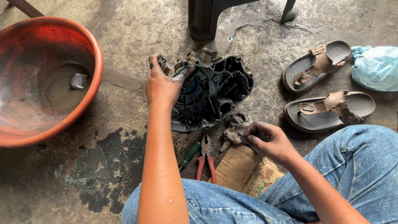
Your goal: The person sits on the floor and wipes a disassembled engine casing with a rag. They repeatedly rub the interior surfaces and edges of the metal part to remove grime and oil.
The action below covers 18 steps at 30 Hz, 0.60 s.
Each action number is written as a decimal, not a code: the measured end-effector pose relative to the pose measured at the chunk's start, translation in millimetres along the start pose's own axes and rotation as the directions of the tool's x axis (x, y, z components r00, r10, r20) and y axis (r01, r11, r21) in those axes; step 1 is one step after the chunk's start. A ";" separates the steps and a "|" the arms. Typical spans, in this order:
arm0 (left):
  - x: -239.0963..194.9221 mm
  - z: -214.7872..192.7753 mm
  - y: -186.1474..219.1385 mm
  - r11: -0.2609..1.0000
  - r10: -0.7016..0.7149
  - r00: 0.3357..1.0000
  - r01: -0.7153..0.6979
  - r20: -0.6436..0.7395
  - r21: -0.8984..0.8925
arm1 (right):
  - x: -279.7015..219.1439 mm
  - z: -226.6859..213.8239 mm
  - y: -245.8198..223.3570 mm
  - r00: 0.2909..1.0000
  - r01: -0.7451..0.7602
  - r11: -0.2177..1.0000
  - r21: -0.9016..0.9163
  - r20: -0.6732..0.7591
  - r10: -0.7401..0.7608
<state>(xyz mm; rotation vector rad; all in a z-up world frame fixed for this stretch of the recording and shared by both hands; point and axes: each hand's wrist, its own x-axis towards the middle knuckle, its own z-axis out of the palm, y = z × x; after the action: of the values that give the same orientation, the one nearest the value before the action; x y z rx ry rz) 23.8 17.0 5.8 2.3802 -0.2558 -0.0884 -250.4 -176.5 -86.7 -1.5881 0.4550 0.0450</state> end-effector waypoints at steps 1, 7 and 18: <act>-0.4 -0.6 0.2 1.000 0.002 1.000 -0.002 0.001 0.004 | -1.9 4.0 -7.0 0.999 0.034 0.998 -0.049 -0.002 -0.034; 0.8 -1.5 1.2 0.997 -0.041 0.999 0.040 0.025 0.060 | -11.6 33.8 -37.8 0.998 -0.020 0.928 -0.372 -0.069 -0.006; 4.8 6.0 -5.3 0.994 -0.049 0.998 0.044 0.046 0.102 | 54.4 109.3 -46.5 0.874 0.292 0.622 -0.727 -0.062 -0.482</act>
<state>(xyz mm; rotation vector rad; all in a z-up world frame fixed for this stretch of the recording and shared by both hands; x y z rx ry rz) 28.6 15.8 -2.2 2.4868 -0.2326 -0.1590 -159.0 -85.0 -67.9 -2.4537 0.2774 -0.3746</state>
